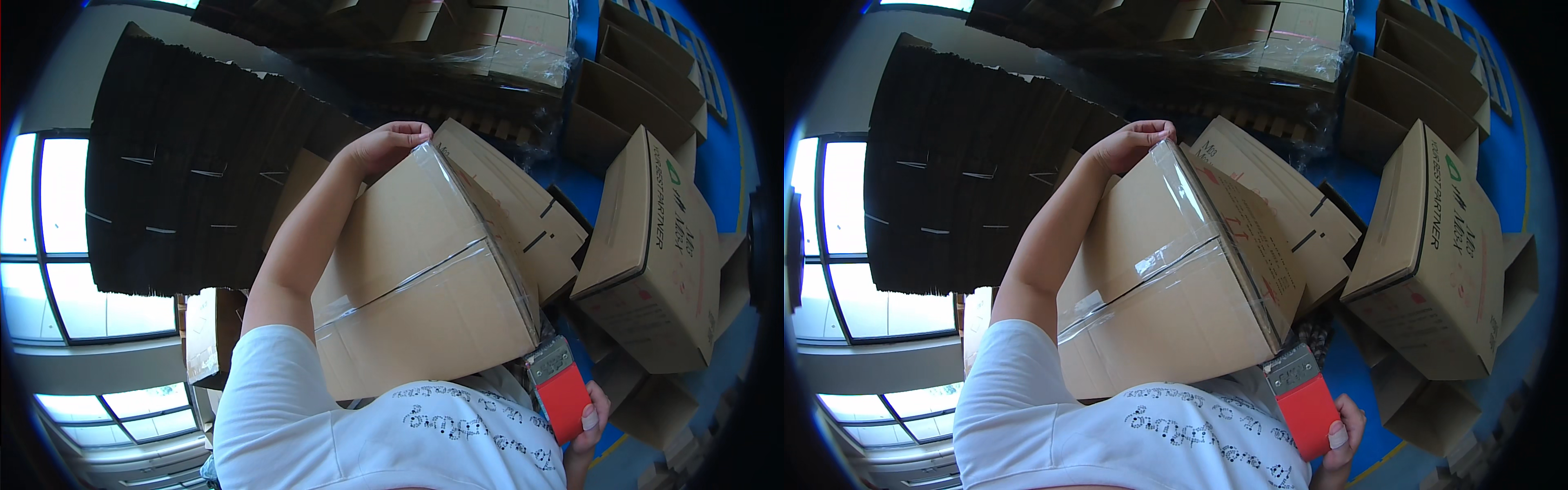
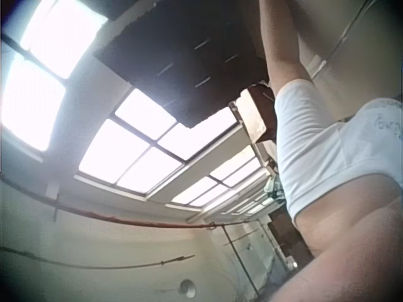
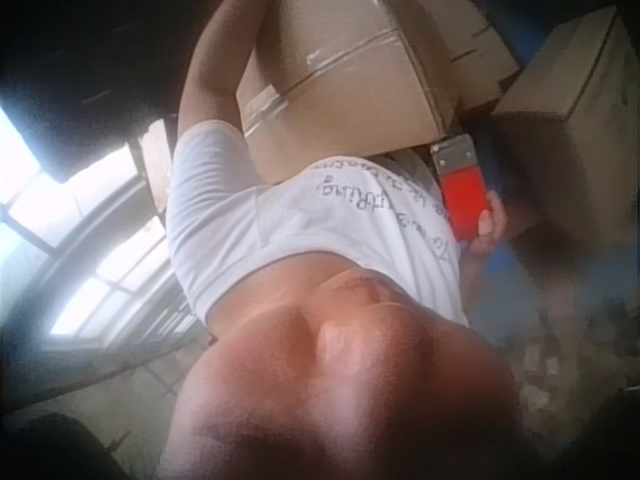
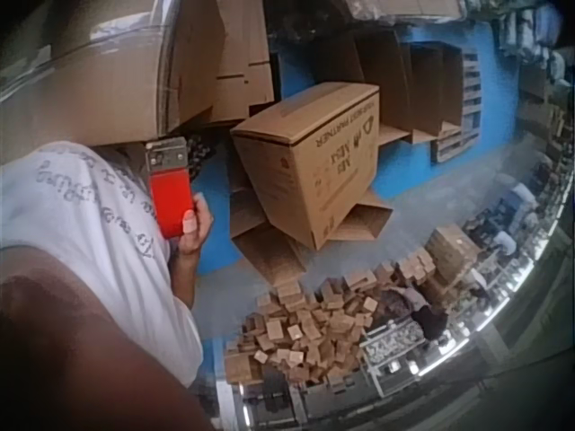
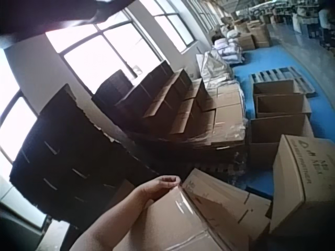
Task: The person assembles and seals a cardboard box using a tape dispenser.
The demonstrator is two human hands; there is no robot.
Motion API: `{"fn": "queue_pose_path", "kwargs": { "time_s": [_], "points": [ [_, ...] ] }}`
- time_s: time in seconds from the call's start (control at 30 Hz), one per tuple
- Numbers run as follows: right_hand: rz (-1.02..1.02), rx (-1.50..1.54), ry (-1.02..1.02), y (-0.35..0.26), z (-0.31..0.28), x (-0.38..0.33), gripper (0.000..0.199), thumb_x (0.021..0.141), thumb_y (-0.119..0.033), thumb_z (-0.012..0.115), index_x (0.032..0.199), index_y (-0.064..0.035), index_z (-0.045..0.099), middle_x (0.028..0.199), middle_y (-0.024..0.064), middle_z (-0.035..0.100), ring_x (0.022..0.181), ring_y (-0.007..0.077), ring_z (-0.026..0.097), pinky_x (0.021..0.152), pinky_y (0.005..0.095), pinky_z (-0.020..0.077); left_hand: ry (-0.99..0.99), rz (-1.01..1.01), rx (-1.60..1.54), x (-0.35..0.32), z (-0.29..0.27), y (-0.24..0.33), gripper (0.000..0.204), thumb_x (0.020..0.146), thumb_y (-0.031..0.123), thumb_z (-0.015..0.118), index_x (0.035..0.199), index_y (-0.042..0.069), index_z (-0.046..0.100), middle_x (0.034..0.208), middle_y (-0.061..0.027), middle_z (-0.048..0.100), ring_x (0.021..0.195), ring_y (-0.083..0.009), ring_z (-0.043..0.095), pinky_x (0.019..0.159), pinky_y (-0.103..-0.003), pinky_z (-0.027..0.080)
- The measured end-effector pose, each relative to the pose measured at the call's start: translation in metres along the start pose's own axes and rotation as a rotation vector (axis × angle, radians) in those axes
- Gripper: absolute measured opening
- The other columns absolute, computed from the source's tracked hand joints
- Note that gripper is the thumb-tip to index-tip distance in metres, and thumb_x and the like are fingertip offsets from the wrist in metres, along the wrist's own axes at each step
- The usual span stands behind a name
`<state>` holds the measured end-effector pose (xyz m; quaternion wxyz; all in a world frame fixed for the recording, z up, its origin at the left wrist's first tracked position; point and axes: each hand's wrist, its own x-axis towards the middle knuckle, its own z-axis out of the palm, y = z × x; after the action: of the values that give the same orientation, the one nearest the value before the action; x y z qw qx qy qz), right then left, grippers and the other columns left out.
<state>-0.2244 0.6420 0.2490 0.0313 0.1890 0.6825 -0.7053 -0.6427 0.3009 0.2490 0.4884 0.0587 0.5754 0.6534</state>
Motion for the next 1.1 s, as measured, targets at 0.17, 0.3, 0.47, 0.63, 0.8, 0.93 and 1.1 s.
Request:
{"fn": "queue_pose_path", "kwargs": {
  "time_s": [0.17, 0.3, 0.47, 0.63, 0.8, 0.93, 1.1],
  "points": [
    [0.001, -0.006, -0.002, 0.0, -0.001, 0.0, 0.055, 0.084, -0.055, 0.049, 0.061, -0.0054, 0.039, 0.049, 0.0008, 0.04, 0.045, 0.008, 0.037, 0.044, 0.0268, 0.0201, 0.058, -0.047, 0.009, 0.001, 0.007, 0.0, 0.013, 0.091, 0.018, 0.061, 0.093, 0.006, 0.061, 0.084, -0.0011, 0.063, 0.075, -0.0087, 0.062, 0.073, -0.023, 0.052],
    [-0.002, 0.021, 0.012, 0.0, 0.001, 0.0, 0.055, 0.084, -0.054, 0.049, 0.061, -0.0054, 0.038, 0.05, 0.0006, 0.04, 0.046, 0.0077, 0.036, 0.044, 0.027, 0.0202, 0.101, -0.117, -0.001, 0.0, 0.012, 0.002, 0.014, 0.091, 0.018, 0.061, 0.097, 0.005, 0.062, 0.088, -0.002, 0.065, 0.077, -0.0085, 0.064, 0.072, -0.022, 0.054],
    [-0.004, 0.038, -0.037, 0.003, -0.004, 0.003, 0.055, 0.084, -0.053, 0.05, 0.061, -0.0052, 0.038, 0.05, -0.0001, 0.039, 0.045, 0.0072, 0.035, 0.043, 0.0272, 0.02, 0.255, -0.182, 0.126, -0.001, 0.034, 0.006, 0.02, 0.093, 0.021, 0.06, 0.103, 0.004, 0.062, 0.089, -0.0017, 0.065, 0.079, -0.008, 0.064, 0.074, -0.022, 0.055],
    [0.008, 0.078, -0.082, 0.008, -0.008, 0.002, 0.052, 0.082, -0.051, 0.052, 0.061, -0.0046, 0.038, 0.049, -0.0003, 0.038, 0.044, 0.0072, 0.034, 0.042, 0.0271, 0.0199, 0.374, 0.075, 0.417, -0.01, 0.036, -0.003, 0.017, 0.093, 0.018, 0.06, 0.104, 0.007, 0.063, 0.089, 0.0018, 0.062, 0.085, -0.0061, 0.06, 0.079, -0.022, 0.051],
    [0.006, 0.074, -0.097, 0.006, -0.008, 0.004, 0.052, 0.082, -0.051, 0.05, 0.061, -0.0053, 0.038, 0.048, 0.0005, 0.039, 0.043, 0.0081, 0.035, 0.042, 0.0274, 0.0203, 0.506, 0.19, 0.797, -0.015, 0.056, 0.003, 0.011, 0.092, 0.01, 0.059, 0.096, 0.003, 0.067, 0.093, -0.0018, 0.066, 0.088, -0.0082, 0.061, 0.082, -0.022, 0.049],
    [-0.005, 0.055, -0.094, 0.007, -0.007, 0.004, 0.053, 0.083, -0.053, 0.048, 0.06, -0.0062, 0.037, 0.048, 0.0006, 0.04, 0.042, 0.008, 0.036, 0.041, 0.0271, 0.0204, 0.332, 0.081, 1.0, -0.023, 0.056, 0.024, 0.027, 0.088, -0.006, 0.051, 0.106, 0.005, 0.068, 0.097, -0.0054, 0.066, 0.089, -0.0111, 0.061, 0.083, -0.024, 0.048],
    [-0.017, 0.068, -0.073, 0.012, -0.006, 0.0, 0.053, 0.083, -0.053, 0.049, 0.061, -0.0061, 0.037, 0.047, 0.0002, 0.04, 0.041, 0.0077, 0.036, 0.041, 0.0269, 0.0205, 0.169, 0.106, 1.267, -0.033, 0.084, 0.046, 0.04, 0.078, -0.003, 0.056, 0.115, 0.008, 0.065, 0.106, -0.0101, 0.062, 0.096, -0.0194, 0.06, 0.085, -0.031, 0.049]
  ]
}}
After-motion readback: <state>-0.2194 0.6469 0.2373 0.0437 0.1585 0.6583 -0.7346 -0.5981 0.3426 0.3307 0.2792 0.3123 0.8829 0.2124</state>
